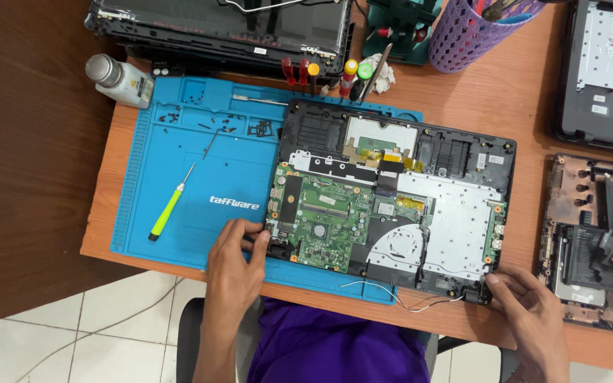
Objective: The person uses a screwdriver to loosen components on a laptop screen assembly, detaches the screen panel from the bezel, and then handles a separate laptop base chassis containing the motherboard.
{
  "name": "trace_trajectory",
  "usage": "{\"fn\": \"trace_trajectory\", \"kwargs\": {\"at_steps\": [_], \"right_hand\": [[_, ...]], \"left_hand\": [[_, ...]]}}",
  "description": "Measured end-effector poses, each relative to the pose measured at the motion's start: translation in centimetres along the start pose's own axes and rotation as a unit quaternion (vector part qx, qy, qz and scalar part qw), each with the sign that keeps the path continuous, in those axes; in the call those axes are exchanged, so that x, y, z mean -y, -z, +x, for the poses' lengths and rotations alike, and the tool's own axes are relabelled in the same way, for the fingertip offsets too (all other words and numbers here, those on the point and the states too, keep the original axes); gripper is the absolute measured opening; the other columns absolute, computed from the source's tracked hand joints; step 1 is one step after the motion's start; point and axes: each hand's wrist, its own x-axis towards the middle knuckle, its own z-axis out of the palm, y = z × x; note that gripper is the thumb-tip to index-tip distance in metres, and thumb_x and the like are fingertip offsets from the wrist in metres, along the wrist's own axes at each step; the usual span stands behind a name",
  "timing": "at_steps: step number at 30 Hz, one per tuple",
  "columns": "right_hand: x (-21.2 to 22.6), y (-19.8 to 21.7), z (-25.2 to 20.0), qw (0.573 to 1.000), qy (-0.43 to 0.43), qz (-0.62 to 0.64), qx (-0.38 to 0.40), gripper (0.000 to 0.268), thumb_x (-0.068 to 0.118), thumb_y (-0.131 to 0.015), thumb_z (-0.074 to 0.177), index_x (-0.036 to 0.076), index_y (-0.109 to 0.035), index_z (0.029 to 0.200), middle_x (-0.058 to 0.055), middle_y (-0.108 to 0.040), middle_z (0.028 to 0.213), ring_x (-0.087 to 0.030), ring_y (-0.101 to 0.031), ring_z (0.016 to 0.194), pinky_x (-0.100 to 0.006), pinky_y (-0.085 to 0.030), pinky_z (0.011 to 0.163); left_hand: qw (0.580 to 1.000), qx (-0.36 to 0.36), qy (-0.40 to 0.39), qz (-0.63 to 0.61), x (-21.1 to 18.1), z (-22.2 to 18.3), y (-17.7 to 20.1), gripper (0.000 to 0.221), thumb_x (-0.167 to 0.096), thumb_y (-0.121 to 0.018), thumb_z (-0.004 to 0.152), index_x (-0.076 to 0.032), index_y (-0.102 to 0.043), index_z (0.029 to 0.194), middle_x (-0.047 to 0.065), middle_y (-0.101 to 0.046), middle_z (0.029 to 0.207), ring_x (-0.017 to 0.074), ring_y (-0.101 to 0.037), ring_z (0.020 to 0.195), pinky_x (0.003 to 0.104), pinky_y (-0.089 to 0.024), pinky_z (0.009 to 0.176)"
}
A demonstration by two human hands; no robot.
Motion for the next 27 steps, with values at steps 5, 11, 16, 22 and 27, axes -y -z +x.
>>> {"fn": "trace_trajectory", "kwargs": {"at_steps": [5,11,16,22,27], "right_hand": [[0.1,0.0,-0.2,1.000,0.003,0.012,0.007,0.037,0.013,-0.070,0.094,-0.003,-0.067,0.127,-0.012,-0.074,0.111,-0.015,-0.066,0.100,-0.029,-0.050,0.082],[-0.8,-0.1,0.4,1.000,-0.010,0.004,-0.008,0.035,0.018,-0.064,0.095,0.002,-0.063,0.126,-0.007,-0.071,0.111,-0.012,-0.062,0.102,-0.028,-0.046,0.082],[-0.7,-1.2,-0.2,0.997,-0.017,0.070,-0.006,0.029,0.018,-0.063,0.096,0.007,-0.063,0.123,-0.009,-0.067,0.102,-0.013,-0.056,0.088,-0.029,-0.041,0.074],[0.7,-1.5,-0.9,0.998,-0.031,0.057,0.001,0.026,0.016,-0.063,0.095,0.008,-0.062,0.120,-0.011,-0.069,0.099,-0.014,-0.058,0.086,-0.029,-0.042,0.071],[0.4,-1.6,-0.4,0.997,-0.020,0.072,0.001,0.026,0.015,-0.063,0.095,0.007,-0.061,0.120,-0.010,-0.068,0.103,-0.013,-0.058,0.091,-0.028,-0.043,0.074]], "left_hand": [[1.000,0.005,0.015,-0.014,0.0,0.2,0.4,0.026,-0.023,-0.076,0.086,0.000,-0.069,0.097,0.010,-0.071,0.088,0.0204,-0.069,0.072,0.037,-0.055,0.066],[0.992,0.064,0.104,-0.038,-0.1,0.8,1.0,0.034,-0.027,-0.075,0.086,-0.001,-0.074,0.107,0.007,-0.076,0.095,0.0172,-0.067,0.075,0.036,-0.057,0.064],[0.986,0.131,0.090,-0.041,0.6,1.3,1.2,0.035,-0.025,-0.076,0.085,0.001,-0.073,0.108,0.010,-0.077,0.088,0.0165,-0.067,0.082,0.034,-0.056,0.070],[0.985,0.132,0.111,-0.016,0.6,1.6,1.0,0.034,-0.025,-0.077,0.084,0.001,-0.072,0.106,0.009,-0.075,0.085,0.0169,-0.068,0.080,0.035,-0.057,0.069],[0.985,0.137,0.102,-0.018,0.9,1.8,1.0,0.033,-0.024,-0.076,0.085,0.002,-0.073,0.105,0.010,-0.076,0.084,0.0169,-0.068,0.079,0.033,-0.057,0.068]]}}
